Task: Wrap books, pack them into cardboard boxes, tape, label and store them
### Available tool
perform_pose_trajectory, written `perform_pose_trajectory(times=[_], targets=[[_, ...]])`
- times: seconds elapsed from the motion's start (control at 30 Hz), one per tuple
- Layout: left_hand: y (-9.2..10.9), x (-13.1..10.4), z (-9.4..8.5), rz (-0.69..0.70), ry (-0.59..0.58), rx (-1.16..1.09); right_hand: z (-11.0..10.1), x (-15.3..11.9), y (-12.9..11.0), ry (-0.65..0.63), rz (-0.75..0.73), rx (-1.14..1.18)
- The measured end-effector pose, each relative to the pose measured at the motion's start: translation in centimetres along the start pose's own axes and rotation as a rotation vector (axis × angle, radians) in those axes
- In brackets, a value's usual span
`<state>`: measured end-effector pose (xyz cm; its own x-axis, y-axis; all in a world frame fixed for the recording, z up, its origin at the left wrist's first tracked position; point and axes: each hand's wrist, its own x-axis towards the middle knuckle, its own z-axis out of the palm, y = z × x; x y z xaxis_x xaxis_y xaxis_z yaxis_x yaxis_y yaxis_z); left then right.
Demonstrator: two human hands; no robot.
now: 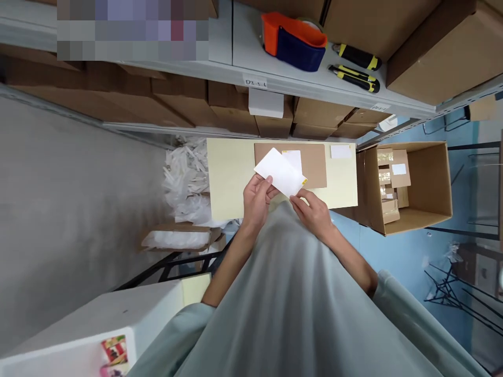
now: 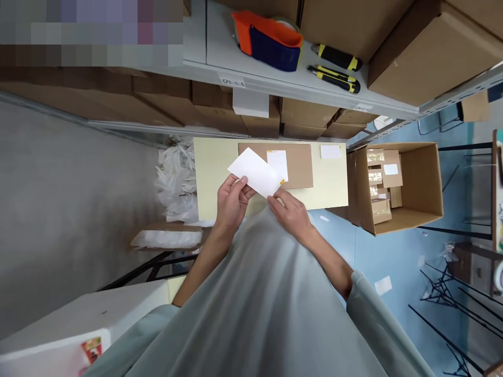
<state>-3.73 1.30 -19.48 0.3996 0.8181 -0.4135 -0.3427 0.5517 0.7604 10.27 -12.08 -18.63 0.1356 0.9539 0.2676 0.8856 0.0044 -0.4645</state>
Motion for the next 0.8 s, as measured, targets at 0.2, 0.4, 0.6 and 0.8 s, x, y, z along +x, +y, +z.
perform_pose_trajectory(times=[0.2,0.4,0.6,0.8], targets=[[-1.4,-0.3,0.3,0.099,0.089,0.056,-1.0,-0.2,1.5,0.018,0.393,0.451],[-2.1,-1.3,2.3,0.1,0.089,0.097,-2.2,1.6,4.2,-0.065,0.933,0.995],[-4.3,-1.6,3.7,0.139,0.138,0.211,-2.2,1.9,5.3,-0.011,0.94,1.01],[-5.2,0.0,1.6,0.241,0.273,0.459,-4.4,0.9,6.8,0.008,0.442,0.632]])
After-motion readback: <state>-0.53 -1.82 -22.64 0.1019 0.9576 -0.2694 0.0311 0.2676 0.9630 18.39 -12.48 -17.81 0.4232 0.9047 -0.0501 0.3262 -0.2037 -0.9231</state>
